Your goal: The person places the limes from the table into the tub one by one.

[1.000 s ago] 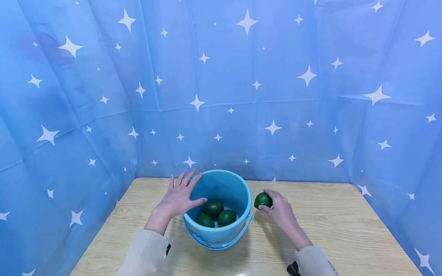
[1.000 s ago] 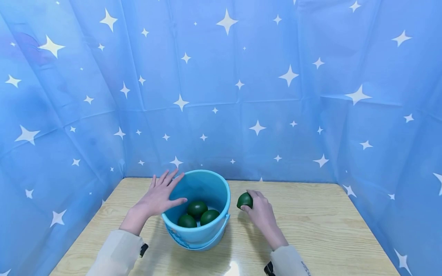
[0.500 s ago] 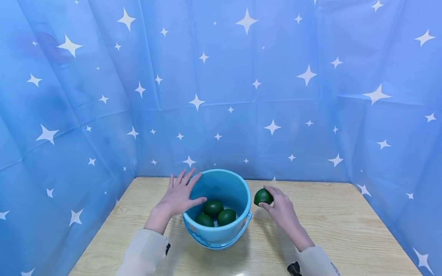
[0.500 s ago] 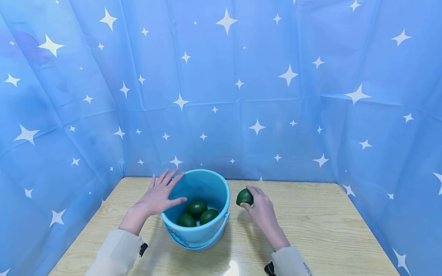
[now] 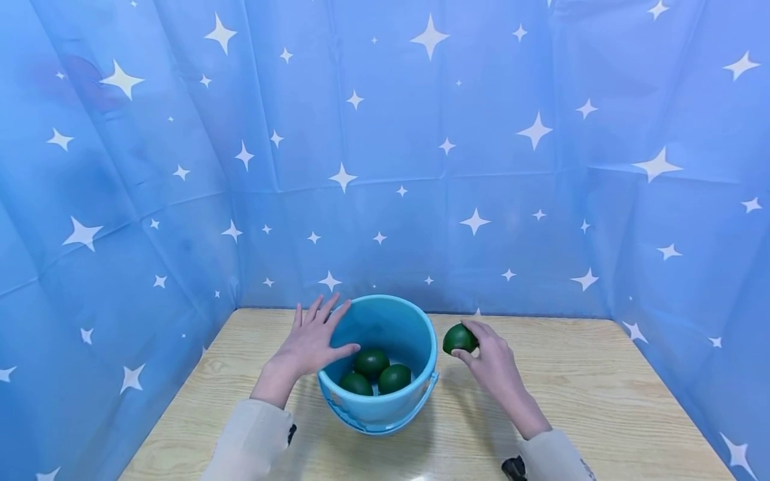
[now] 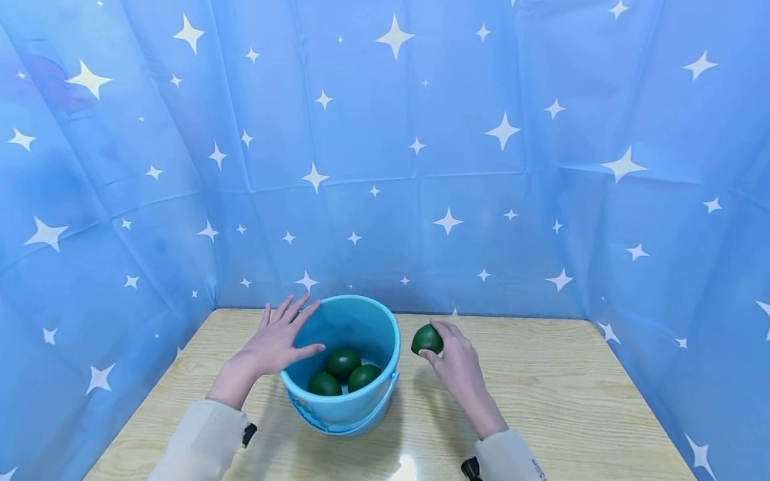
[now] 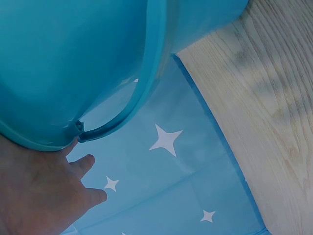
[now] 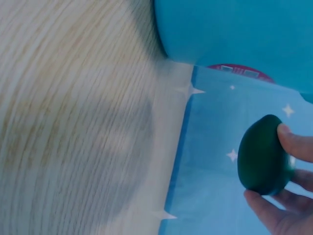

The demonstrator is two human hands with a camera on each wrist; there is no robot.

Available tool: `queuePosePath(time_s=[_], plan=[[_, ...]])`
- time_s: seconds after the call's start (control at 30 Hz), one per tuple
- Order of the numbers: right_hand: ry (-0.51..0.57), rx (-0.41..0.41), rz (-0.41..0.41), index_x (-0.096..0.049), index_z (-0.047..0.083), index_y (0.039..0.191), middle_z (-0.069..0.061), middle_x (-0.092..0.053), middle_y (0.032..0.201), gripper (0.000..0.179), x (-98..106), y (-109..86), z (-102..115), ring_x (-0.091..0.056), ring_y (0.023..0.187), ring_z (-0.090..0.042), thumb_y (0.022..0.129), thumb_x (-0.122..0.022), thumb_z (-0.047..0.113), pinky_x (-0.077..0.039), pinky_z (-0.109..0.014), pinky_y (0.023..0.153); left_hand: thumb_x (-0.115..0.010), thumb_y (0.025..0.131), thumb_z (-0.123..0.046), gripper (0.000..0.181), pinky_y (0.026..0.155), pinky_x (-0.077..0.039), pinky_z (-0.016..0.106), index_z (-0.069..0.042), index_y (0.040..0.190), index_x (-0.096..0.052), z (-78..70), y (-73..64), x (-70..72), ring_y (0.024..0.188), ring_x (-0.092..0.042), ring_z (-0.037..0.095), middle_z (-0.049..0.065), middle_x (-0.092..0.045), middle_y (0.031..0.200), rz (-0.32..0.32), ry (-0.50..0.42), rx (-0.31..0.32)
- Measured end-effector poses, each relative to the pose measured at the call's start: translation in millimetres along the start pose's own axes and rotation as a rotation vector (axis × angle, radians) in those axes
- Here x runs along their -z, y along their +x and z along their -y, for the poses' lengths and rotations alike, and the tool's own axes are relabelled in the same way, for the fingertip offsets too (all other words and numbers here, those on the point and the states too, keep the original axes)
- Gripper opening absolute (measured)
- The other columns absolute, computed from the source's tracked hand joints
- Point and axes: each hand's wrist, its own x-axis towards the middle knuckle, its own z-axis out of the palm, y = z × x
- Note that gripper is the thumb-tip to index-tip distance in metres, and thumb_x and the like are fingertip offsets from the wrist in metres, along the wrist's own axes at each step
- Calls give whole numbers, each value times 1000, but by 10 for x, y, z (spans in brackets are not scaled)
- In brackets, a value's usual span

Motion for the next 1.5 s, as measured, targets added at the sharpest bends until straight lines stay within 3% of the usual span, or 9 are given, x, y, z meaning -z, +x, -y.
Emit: queuePosePath(time_s=[0.4, 0.97, 1.2, 1.5], plan=[[22, 40, -37, -58, 2, 136, -22, -59, 136, 61, 49, 3, 69, -67, 107, -38, 81, -82, 15, -57, -52, 81, -59, 92, -59, 85, 121, -2, 70, -21, 160, -24, 8, -7, -5, 156, -5, 41, 9, -14, 169, 0, -1, 3], [34, 74, -75, -57, 3, 138, -25, -57, 138, 63, 134, 0, 170, -60, 121, -46, 81, -82, 14, -59, -53, 84, -60, 92, -58, 85, 120, -3, 71, -20, 160, -24, 19, -6, -13, 155, -6, 42, 10, -15, 169, -5, 2, -2], [42, 90, -94, -57, 2, 138, -25, -58, 137, 63, 192, 10, 228, -65, 113, -42, 82, -82, 14, -60, -52, 83, -59, 92, -60, 86, 120, -2, 70, -21, 160, -24, 0, -7, 0, 155, -6, 42, 10, -15, 169, -1, 0, 4], [73, 96, -97, -56, 1, 139, -24, -57, 138, 63, 266, 28, 290, -63, 117, -42, 82, -81, 12, -59, -52, 87, -60, 92, -58, 85, 120, -3, 71, -20, 160, -25, -5, -8, 11, 155, -7, 43, 11, -16, 168, -6, -6, -4]])
